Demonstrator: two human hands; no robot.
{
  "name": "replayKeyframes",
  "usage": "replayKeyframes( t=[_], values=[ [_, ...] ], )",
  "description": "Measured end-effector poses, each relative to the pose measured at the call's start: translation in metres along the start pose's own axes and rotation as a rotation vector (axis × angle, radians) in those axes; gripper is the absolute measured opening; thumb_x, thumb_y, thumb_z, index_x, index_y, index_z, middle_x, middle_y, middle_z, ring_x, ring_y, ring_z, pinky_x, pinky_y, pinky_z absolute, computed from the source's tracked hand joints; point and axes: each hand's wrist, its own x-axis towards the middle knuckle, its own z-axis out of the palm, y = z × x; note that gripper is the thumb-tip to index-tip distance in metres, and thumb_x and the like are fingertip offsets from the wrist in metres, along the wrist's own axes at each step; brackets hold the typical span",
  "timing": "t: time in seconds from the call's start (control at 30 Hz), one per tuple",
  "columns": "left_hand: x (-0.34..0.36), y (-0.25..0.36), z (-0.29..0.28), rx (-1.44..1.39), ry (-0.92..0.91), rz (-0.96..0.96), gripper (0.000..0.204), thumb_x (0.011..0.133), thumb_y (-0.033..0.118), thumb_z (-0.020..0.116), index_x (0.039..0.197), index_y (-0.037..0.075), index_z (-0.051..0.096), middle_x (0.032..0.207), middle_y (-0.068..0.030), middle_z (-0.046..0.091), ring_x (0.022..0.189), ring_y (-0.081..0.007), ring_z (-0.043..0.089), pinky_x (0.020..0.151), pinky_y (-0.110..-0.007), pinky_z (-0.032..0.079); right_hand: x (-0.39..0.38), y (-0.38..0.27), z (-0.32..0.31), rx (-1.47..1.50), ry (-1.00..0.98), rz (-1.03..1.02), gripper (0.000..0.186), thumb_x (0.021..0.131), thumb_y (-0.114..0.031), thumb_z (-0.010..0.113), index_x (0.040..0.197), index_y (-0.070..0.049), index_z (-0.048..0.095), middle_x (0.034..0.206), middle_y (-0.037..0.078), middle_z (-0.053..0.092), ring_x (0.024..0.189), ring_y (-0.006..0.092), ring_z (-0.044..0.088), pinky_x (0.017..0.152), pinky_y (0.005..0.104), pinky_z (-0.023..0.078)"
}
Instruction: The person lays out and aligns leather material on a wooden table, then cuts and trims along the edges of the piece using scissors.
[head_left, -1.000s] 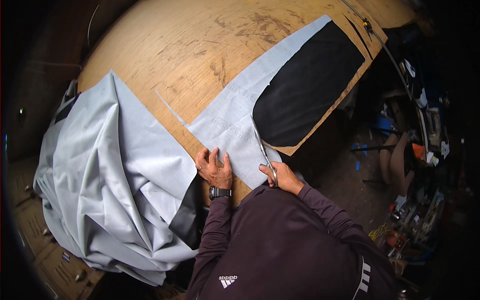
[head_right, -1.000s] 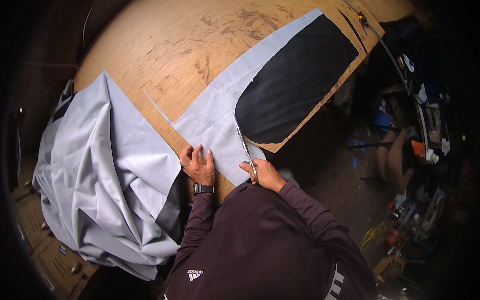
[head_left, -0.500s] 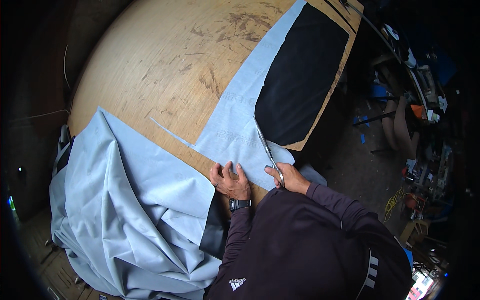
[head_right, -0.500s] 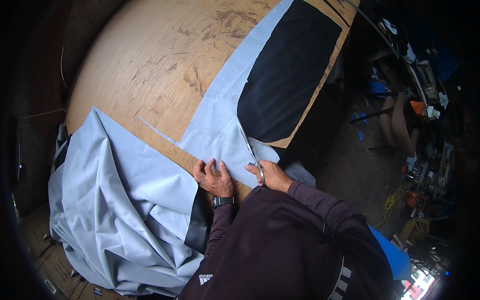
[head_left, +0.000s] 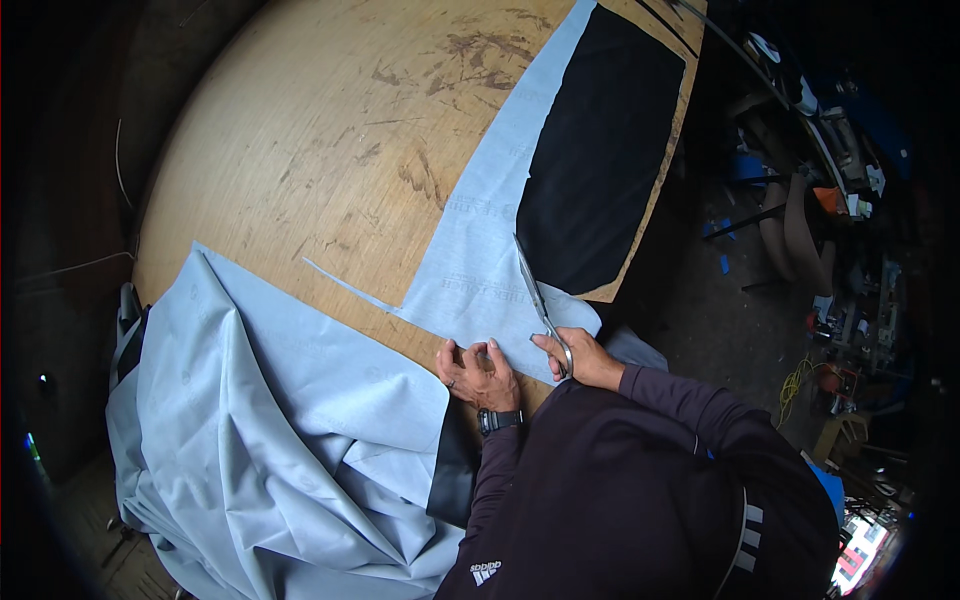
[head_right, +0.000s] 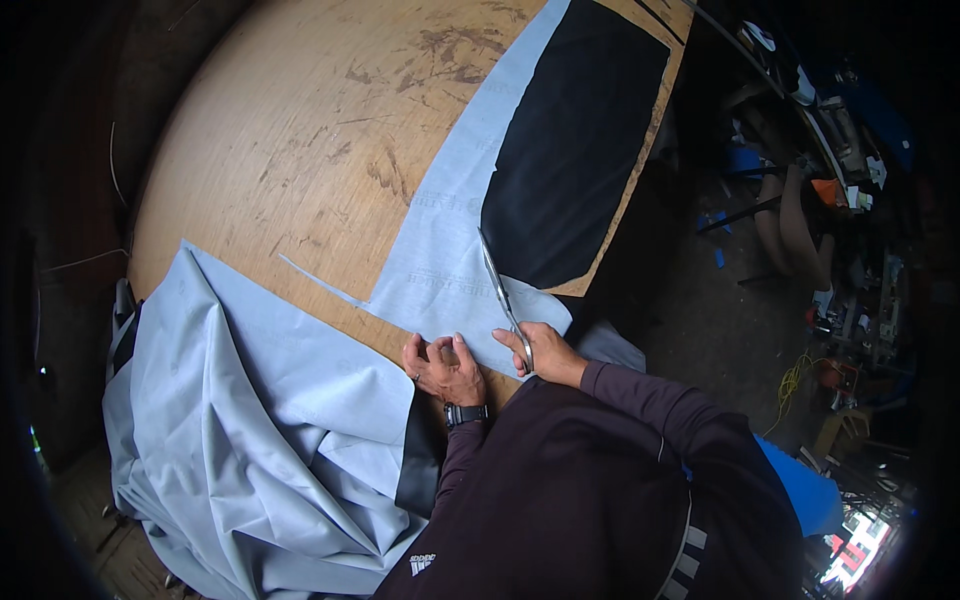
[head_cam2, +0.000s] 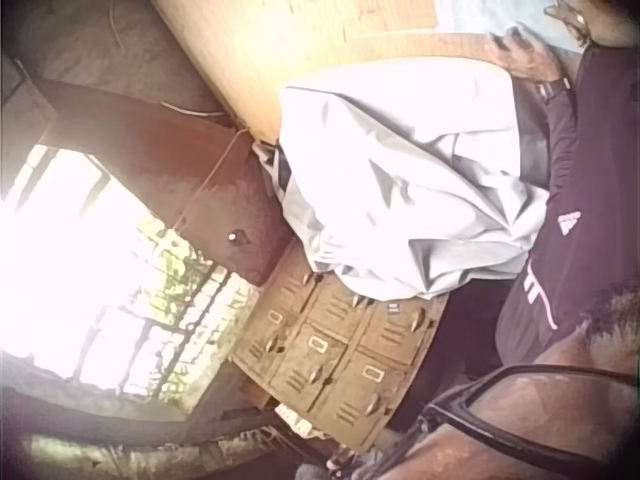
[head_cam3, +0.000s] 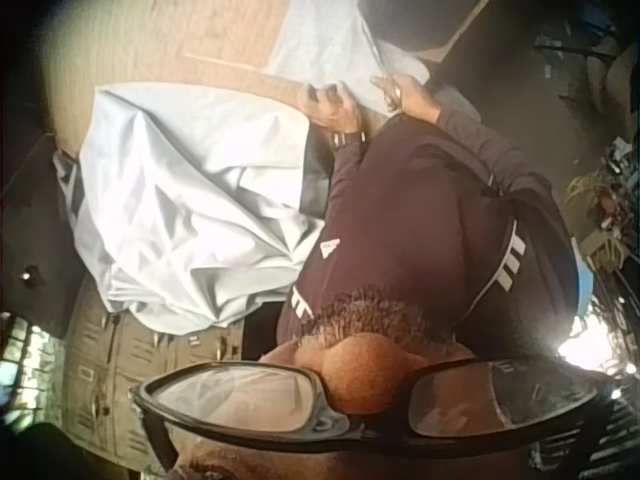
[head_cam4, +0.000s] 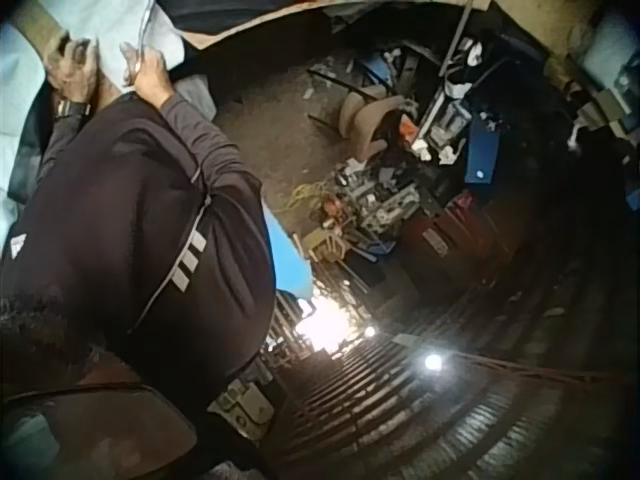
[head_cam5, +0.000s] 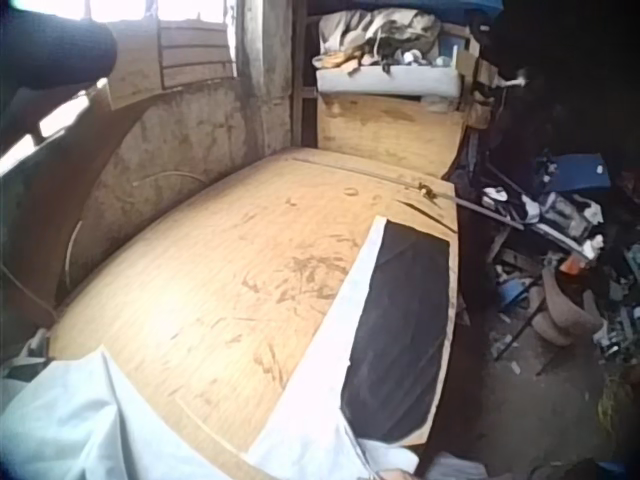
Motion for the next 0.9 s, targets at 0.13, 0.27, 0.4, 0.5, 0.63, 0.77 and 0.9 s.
replayKeyframes(
  t=[0.13,0.27,0.4,0.5,0.63,0.77,0.9],
  values=[
    [0.0,0.0,0.0,0.003,0.003,0.018,0.016,0.082,0.02,0.077,0.087,0.008,0.068,0.136,-0.0148,0.05,0.132,-0.0364,0.041,0.109,-0.052,0.033,0.008,-0.007,0.005,-0.022,0.051,-0.031,0.06,0.096,-0.06,0.06,0.078,-0.002,0.056,0.061,0.004,0.057,0.053,0.0129,0.059,0.054,0.0282,0.05],
    [-0.002,0.0,0.001,0.017,0.017,0.035,0.017,0.082,0.021,0.077,0.086,0.008,0.068,0.136,-0.0151,0.05,0.132,-0.0365,0.042,0.109,-0.052,0.034,0.008,-0.011,0.006,-0.039,0.066,-0.027,0.06,0.097,-0.058,0.06,0.078,-0.002,0.056,0.062,0.005,0.057,0.054,0.0129,0.06,0.054,0.0281,0.05],
    [-0.003,-0.003,0.002,0.028,0.044,0.043,0.017,0.081,0.021,0.077,0.085,0.008,0.068,0.135,-0.0154,0.051,0.132,-0.0361,0.042,0.109,-0.051,0.034,0.013,-0.003,0.005,0.009,0.027,-0.03,0.057,0.098,-0.056,0.061,0.079,-0.002,0.057,0.062,0.004,0.057,0.054,0.0125,0.059,0.054,0.0274,0.05],
    [0.001,0.003,0.003,0.016,0.08,0.081,0.017,0.079,0.019,0.077,0.086,0.007,0.069,0.132,-0.0167,0.054,0.126,-0.0367,0.048,0.105,-0.05,0.038,0.013,-0.001,0.0,0.142,0.006,0.001,0.052,0.099,-0.052,0.061,0.083,-0.003,0.058,0.063,0.003,0.057,0.054,0.0117,0.059,0.054,0.0269,0.05],
    [0.005,0.009,0.004,-0.024,0.132,0.121,0.017,0.074,0.013,0.076,0.088,0.006,0.07,0.127,-0.0195,0.056,0.119,-0.0389,0.053,0.101,-0.049,0.044,0.014,-0.007,-0.021,0.104,-0.166,0.135,0.06,0.097,-0.068,0.051,0.084,-0.01,0.058,0.069,0.001,0.061,0.059,0.011,0.061,0.054,0.0256,0.049],
    [-0.001,-0.008,0.008,-0.023,0.163,0.166,0.025,0.075,0.01,0.076,0.1,0.006,0.071,0.132,-0.02,0.054,0.127,-0.0403,0.049,0.104,-0.048,0.045,-0.009,-0.008,-0.061,0.269,-0.421,0.266,0.059,0.093,-0.069,0.057,0.082,-0.011,0.059,0.066,0.004,0.064,0.063,0.0158,0.066,0.053,0.0283,0.05],
    [-0.008,-0.005,0.012,0.002,0.146,0.164,0.019,0.081,0.009,0.074,0.099,0.01,0.075,0.132,-0.0166,0.057,0.134,-0.0391,0.045,0.108,-0.051,0.039,-0.051,-0.006,-0.126,-0.033,-0.384,0.036,0.054,0.093,-0.062,0.064,0.082,-0.009,0.06,0.067,0.003,0.062,0.064,0.0108,0.064,0.057,0.0234,0.045]
  ],
)
